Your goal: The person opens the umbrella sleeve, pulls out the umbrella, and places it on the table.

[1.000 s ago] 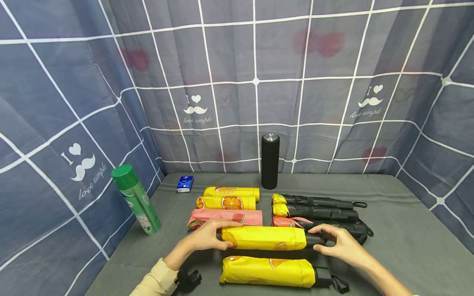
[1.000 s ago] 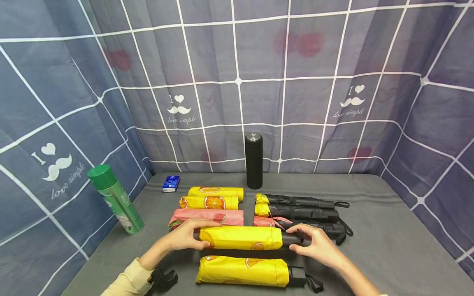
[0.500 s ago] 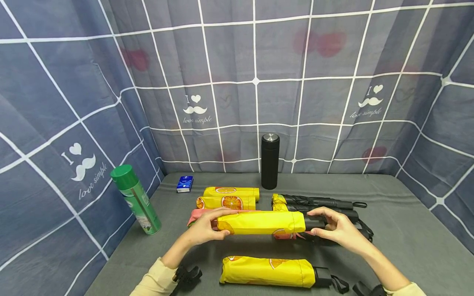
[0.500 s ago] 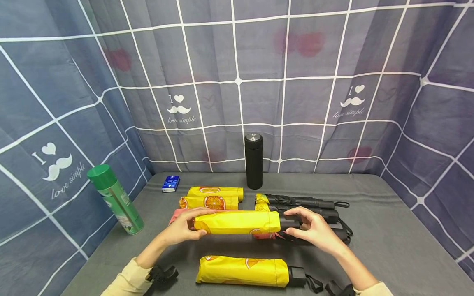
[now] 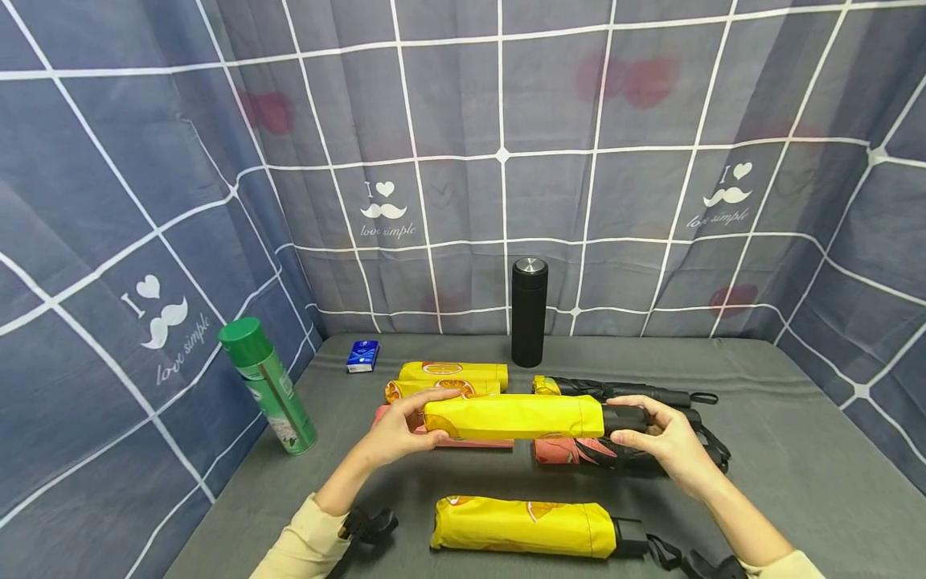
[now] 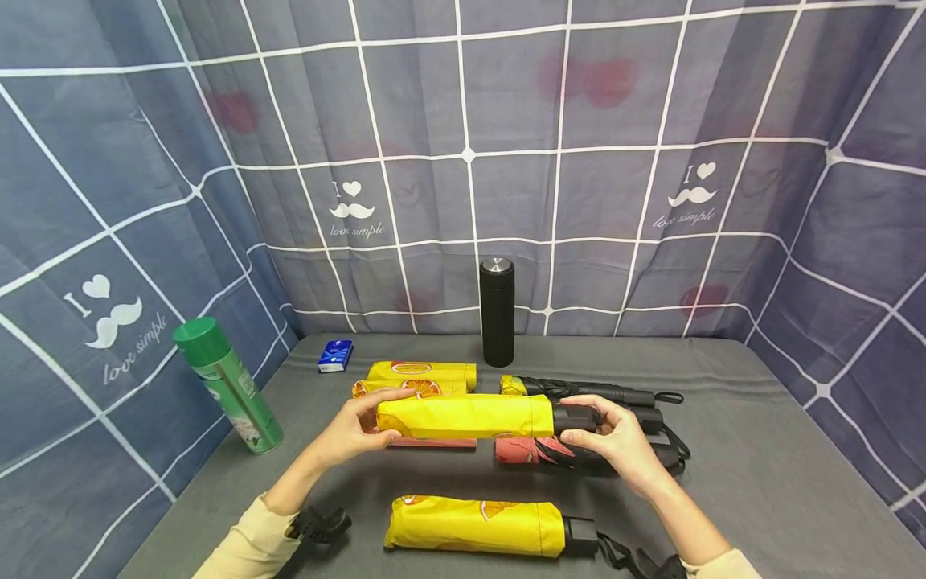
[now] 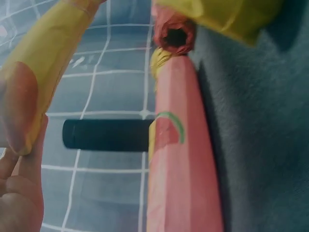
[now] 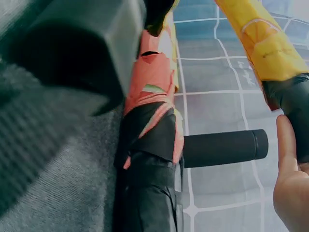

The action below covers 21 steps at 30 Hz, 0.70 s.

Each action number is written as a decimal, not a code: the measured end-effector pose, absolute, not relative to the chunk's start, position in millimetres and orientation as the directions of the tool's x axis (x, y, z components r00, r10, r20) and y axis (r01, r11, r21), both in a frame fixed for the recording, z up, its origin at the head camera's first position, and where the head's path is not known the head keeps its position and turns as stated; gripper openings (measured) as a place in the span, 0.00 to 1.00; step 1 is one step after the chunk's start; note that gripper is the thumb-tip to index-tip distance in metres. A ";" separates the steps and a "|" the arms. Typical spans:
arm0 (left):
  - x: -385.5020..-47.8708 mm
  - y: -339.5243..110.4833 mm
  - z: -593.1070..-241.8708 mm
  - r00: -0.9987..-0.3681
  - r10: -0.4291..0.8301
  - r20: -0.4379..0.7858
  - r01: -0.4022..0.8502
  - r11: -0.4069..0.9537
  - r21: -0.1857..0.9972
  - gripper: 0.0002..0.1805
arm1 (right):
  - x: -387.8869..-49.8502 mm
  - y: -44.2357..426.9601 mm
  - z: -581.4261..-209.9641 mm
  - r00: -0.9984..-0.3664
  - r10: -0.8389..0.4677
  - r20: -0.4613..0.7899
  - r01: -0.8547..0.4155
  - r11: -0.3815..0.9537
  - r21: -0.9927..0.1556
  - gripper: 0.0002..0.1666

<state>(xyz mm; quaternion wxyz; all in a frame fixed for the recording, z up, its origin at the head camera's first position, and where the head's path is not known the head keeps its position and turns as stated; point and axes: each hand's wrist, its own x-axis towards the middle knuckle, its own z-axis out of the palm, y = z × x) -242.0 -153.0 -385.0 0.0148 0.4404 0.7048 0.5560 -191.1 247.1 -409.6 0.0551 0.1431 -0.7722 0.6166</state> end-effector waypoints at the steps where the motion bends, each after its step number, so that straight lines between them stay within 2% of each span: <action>1: -244.8 -154.9 -386.7 -0.618 0.629 0.471 0.592 -0.022 0.806 0.29 | -190.9 247.5 -408.7 -0.952 -0.150 0.267 -0.291 0.171 -0.941 0.27; 5: -256.5 -164.8 -395.6 -0.624 0.604 0.496 0.576 -0.074 0.814 0.28 | -188.8 252.1 -406.6 -0.949 -0.142 0.280 -0.292 0.072 -0.954 0.26; 12: -260.5 -185.3 -401.6 -0.664 0.586 0.464 0.547 -0.043 0.836 0.25 | -182.6 266.4 -408.7 -0.926 -0.187 0.329 -0.323 -0.063 -0.944 0.24; 15: -258.2 -192.5 -401.9 -0.684 0.573 0.451 0.543 -0.013 0.840 0.23 | -178.8 273.0 -411.6 -0.920 -0.184 0.345 -0.339 -0.066 -0.938 0.24; 21: -255.6 -205.1 -408.4 -0.730 0.546 0.411 0.479 -0.020 0.877 0.20 | -169.7 288.6 -417.0 -0.937 -0.118 0.328 -0.335 0.044 -0.941 0.24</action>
